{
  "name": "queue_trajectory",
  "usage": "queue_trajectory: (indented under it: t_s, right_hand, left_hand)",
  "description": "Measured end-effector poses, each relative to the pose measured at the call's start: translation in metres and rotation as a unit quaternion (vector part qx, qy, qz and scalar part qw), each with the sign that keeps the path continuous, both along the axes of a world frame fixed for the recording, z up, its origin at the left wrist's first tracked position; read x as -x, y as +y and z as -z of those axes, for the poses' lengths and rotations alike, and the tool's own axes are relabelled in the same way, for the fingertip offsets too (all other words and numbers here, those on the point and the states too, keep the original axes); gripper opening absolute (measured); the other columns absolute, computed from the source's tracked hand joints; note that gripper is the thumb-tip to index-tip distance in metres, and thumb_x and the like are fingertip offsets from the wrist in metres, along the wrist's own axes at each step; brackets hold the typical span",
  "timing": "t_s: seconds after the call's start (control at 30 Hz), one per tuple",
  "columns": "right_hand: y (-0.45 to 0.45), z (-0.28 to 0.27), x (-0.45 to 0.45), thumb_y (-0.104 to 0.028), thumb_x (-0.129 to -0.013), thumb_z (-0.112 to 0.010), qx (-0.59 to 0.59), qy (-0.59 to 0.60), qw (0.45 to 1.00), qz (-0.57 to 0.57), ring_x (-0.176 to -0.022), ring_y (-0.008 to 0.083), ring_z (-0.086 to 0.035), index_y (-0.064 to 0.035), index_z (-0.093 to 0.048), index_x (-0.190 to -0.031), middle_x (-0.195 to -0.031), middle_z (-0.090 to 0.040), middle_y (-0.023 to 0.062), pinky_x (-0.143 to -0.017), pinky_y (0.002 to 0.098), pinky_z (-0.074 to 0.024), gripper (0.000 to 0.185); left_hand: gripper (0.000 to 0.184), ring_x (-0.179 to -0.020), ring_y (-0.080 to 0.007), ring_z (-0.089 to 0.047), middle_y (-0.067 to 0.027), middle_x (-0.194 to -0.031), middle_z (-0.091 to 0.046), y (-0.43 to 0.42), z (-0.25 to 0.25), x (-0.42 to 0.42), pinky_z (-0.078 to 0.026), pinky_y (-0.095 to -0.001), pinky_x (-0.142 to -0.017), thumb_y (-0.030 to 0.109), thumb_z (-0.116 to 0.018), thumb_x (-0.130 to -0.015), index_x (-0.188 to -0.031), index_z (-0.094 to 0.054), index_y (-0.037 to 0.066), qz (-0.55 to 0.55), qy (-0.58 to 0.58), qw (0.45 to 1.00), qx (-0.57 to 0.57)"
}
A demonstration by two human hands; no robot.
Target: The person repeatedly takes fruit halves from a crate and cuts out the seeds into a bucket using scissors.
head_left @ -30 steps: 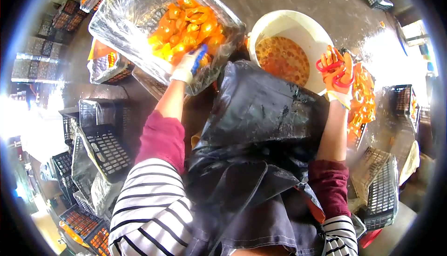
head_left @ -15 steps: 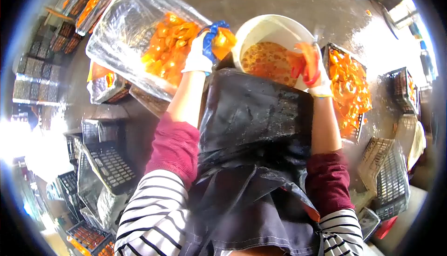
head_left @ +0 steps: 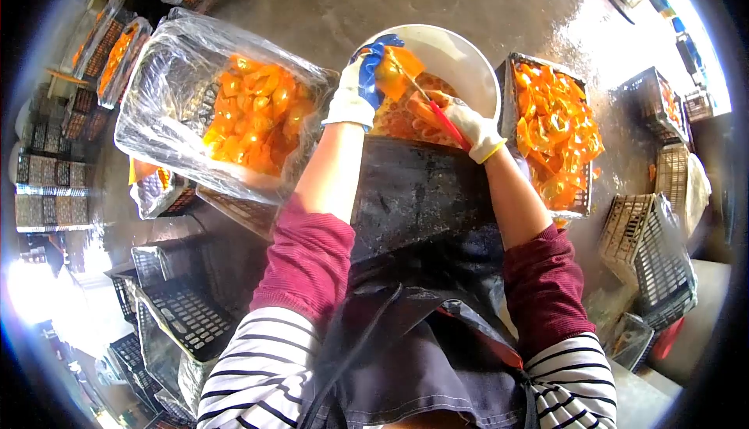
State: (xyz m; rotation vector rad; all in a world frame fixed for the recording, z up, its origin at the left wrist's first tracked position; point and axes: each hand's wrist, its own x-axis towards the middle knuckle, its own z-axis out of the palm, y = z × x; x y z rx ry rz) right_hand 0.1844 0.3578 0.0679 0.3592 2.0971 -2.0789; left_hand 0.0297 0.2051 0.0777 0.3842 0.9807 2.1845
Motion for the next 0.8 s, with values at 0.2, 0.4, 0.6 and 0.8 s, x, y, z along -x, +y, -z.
queue_trajectory:
  t_s: [0.2, 0.4, 0.6, 0.8]
  right_hand:
    - [-0.012, -0.019, -0.006, -0.012, -0.087, -0.063, -0.098, -0.019, 0.995, 0.031, -0.092, 0.0194, -0.060, -0.0003, -0.054, -0.123, -0.109, -0.062, 0.0090, -0.089, 0.0257, -0.0465, 0.039]
    - [-0.008, -0.010, -0.007, -0.007, -0.096, -0.045, 0.062, -0.047, 0.996, 0.038, -0.108, 0.0179, -0.053, 0.0033, -0.052, -0.124, -0.122, -0.056, 0.0118, -0.097, 0.0269, -0.0422, 0.030]
    - [-0.007, 0.009, -0.003, -0.025, -0.085, -0.067, 0.117, 0.033, 0.986, 0.110, -0.071, 0.0140, -0.061, -0.0072, -0.061, -0.109, -0.084, -0.064, 0.0073, -0.061, 0.0287, -0.0479, 0.031]
    - [-0.004, 0.018, -0.001, -0.036, -0.085, -0.064, -0.097, 0.044, 0.992, 0.072, -0.077, 0.0192, -0.062, -0.0060, -0.060, -0.110, -0.085, -0.066, 0.0101, -0.069, 0.0346, -0.0469, 0.039]
  left_hand:
    - [0.034, -0.102, -0.0214, -0.059, -0.0092, -0.112, -0.064, -0.002, -0.013, -0.008, -0.047, -0.0330, -0.090, 0.026, -0.057, -0.091, -0.115, -0.061, 0.002, -0.025, 0.009, 0.999, 0.018]
    - [0.033, -0.098, -0.0215, -0.060, -0.0100, -0.108, -0.064, 0.000, -0.026, -0.015, -0.049, -0.0331, -0.087, 0.027, -0.061, -0.088, -0.112, -0.061, 0.005, -0.065, 0.057, 0.994, 0.063]
    - [0.041, -0.091, -0.0198, -0.061, -0.0109, -0.107, -0.062, 0.003, -0.026, -0.015, -0.050, -0.0312, -0.079, 0.032, -0.062, -0.088, -0.118, -0.057, 0.005, -0.095, -0.060, 0.981, 0.156]
    - [0.047, -0.090, -0.0197, -0.063, -0.0133, -0.106, -0.063, -0.008, -0.023, -0.010, -0.050, -0.0279, -0.078, 0.026, -0.063, -0.088, -0.127, -0.050, 0.005, -0.060, 0.257, 0.905, 0.334]
